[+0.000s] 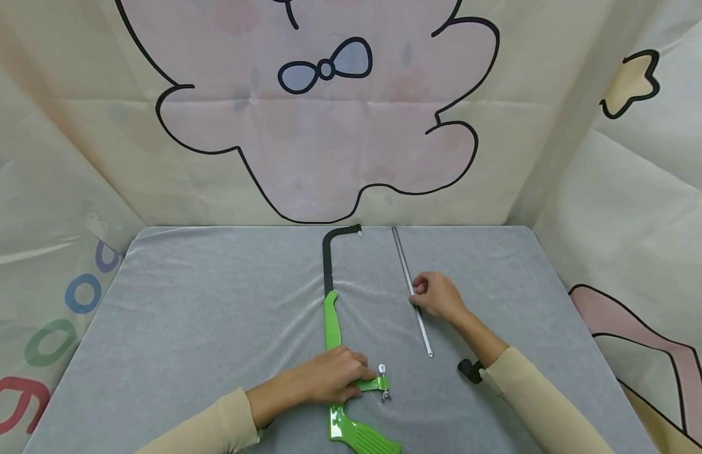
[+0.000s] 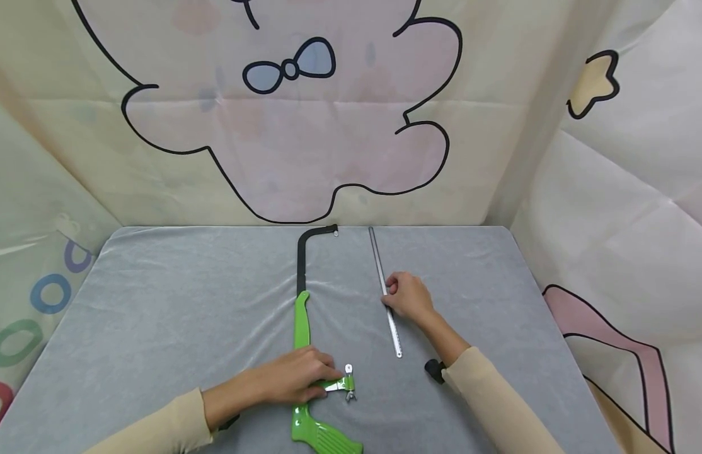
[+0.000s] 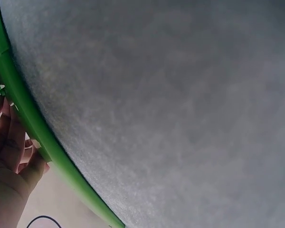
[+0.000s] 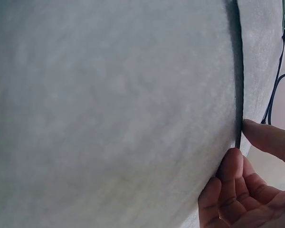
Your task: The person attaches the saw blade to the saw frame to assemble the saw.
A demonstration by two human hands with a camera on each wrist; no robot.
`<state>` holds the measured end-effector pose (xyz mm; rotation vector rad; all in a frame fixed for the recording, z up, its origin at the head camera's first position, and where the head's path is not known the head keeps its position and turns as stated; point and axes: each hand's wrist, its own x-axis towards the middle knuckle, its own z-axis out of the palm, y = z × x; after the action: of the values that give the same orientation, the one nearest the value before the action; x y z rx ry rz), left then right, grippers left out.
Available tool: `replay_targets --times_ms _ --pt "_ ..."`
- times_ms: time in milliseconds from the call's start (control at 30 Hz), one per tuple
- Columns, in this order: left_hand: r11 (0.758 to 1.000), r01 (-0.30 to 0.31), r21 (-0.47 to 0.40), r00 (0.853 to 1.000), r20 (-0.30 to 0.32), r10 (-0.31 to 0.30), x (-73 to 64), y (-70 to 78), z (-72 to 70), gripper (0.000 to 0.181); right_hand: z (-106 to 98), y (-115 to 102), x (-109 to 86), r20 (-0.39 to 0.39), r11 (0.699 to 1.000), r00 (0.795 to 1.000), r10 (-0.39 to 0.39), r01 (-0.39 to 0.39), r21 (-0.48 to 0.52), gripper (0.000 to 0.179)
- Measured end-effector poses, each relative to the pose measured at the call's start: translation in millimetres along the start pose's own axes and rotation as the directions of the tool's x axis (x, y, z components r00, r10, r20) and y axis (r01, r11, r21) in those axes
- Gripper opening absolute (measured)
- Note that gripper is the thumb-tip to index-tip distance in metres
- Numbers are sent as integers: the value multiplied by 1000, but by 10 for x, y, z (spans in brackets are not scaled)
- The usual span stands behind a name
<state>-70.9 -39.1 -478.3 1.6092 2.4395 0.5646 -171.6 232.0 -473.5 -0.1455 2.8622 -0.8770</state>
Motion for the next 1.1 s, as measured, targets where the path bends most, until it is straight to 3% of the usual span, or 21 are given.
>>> replay_targets --times_ms 733,900,1100 --pt "1000 5 -12 1000 2 -5 -9 -3 -5 38 19 16 59 5 992 1000 26 -27 125 22" --pt "1000 7 -15 1000 -1 -7 -8 9 -15 35 18 15 80 25 986 998 66 -69 153 20" --pt "999 23 -27 1000 -10 -23 -11 3 11 38 3 0 105 94 958 985 145 -163 236 15"
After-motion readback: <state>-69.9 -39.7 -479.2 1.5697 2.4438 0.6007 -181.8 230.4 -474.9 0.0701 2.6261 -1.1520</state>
